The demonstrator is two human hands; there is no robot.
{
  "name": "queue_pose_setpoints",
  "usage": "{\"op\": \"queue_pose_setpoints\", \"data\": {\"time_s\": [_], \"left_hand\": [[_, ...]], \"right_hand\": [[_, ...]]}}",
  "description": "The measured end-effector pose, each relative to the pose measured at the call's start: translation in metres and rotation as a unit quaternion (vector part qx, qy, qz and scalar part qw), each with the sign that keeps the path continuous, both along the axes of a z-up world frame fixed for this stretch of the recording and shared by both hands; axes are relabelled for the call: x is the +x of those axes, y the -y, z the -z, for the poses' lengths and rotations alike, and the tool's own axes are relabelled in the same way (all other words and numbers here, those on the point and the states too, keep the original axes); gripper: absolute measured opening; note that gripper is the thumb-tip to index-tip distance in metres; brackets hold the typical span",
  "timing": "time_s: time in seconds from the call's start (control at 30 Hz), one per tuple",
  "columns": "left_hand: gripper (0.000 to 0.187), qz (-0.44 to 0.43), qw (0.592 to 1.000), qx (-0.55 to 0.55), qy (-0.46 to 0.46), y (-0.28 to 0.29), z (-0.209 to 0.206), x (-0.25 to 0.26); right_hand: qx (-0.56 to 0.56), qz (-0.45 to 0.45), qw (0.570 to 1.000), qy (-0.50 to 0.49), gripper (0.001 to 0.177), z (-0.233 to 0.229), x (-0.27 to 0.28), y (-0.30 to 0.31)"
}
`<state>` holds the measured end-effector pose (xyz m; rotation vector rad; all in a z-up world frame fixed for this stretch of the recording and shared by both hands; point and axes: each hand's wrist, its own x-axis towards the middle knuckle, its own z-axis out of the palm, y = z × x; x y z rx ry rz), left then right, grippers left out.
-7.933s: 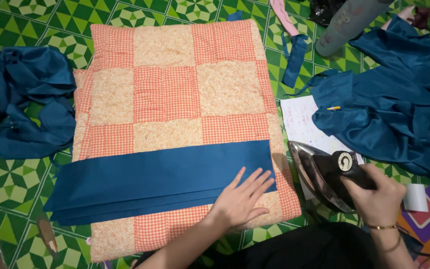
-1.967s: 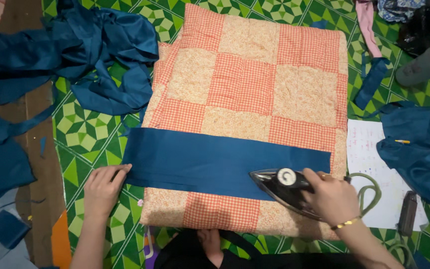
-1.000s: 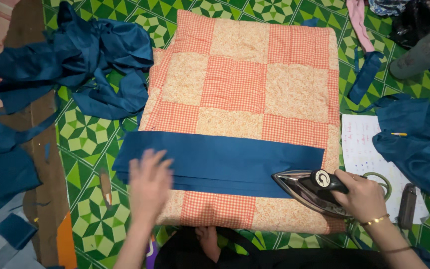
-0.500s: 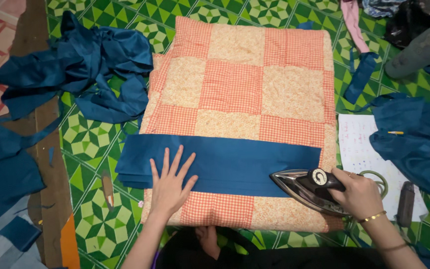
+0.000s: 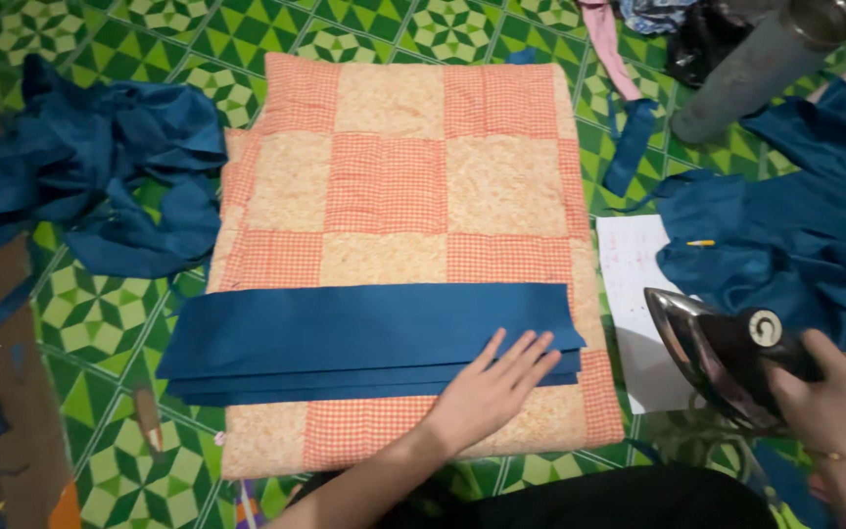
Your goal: The person irons a long strip of blue fabric laid on a checkered mat. They smooth the fabric with their hands, use an iron to press the strip, and fold the edges to create a neat hem.
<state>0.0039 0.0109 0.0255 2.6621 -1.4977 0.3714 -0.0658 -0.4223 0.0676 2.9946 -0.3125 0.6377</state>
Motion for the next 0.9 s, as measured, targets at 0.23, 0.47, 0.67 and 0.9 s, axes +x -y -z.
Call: {"op": "queue_pose_setpoints", "data": {"time_s": [0.23,0.47,0.67,0.9], "left_hand": [[0.068,0.035,0.998,-0.033,-0.038,0.050,-0.003,-0.013],[0.068,0.007,0.997,-0.072,-0.024,0.079,0.003,-0.005],[0.063,-0.015,0.985,-0.173,-0.019,0.162,0.032,-0.003],[0.064,0.013,0.980,-0.189,-0.068,0.215,0.058,-0.023]], "right_hand": [[0.031,0.065,0.996,-0.060,0.018,-0.006,-0.020,0.018],[0.114,0.051,0.991,-0.042,0.013,0.009,-0.030,0.037],[0.178,0.051,0.981,-0.054,0.014,0.022,-0.037,0.085],[0.153,0.081,0.982,-0.081,0.023,0.003,-0.026,0.083]]}}
